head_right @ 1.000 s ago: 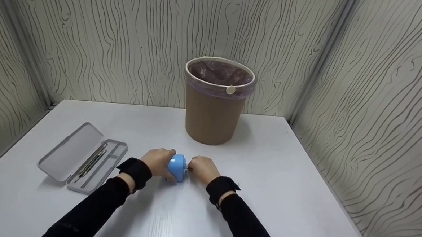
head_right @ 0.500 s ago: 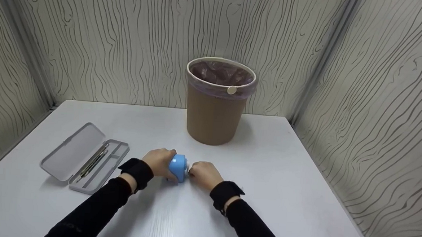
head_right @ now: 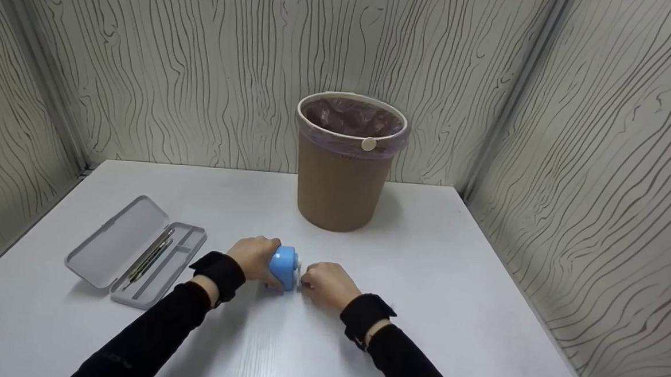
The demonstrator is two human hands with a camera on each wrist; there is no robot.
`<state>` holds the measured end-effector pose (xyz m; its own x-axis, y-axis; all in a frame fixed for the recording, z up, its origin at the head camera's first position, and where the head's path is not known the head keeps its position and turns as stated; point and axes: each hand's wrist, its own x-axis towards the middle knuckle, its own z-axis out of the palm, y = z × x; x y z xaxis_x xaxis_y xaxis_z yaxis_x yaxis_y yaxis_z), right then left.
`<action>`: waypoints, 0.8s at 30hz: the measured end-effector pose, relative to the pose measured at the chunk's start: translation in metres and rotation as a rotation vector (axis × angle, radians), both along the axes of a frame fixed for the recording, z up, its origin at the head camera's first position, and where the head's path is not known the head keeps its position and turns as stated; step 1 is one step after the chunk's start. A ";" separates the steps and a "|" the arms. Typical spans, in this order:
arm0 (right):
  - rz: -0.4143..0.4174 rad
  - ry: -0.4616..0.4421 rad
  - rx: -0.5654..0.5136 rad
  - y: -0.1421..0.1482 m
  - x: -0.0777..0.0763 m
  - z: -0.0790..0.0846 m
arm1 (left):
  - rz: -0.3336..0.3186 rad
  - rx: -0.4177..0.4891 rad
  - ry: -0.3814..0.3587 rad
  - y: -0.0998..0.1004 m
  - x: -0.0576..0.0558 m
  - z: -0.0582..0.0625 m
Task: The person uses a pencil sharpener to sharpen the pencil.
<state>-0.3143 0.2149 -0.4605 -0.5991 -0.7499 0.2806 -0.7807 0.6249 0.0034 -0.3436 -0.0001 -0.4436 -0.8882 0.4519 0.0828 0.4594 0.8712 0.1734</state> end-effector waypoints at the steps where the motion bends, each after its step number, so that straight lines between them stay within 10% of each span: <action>1: 0.003 -0.001 0.000 0.000 0.001 0.001 | -0.001 -0.001 0.002 0.000 0.000 0.000; 24: 0.076 0.082 -0.023 0.006 0.013 0.023 | 0.004 -0.030 -0.036 0.001 0.000 0.004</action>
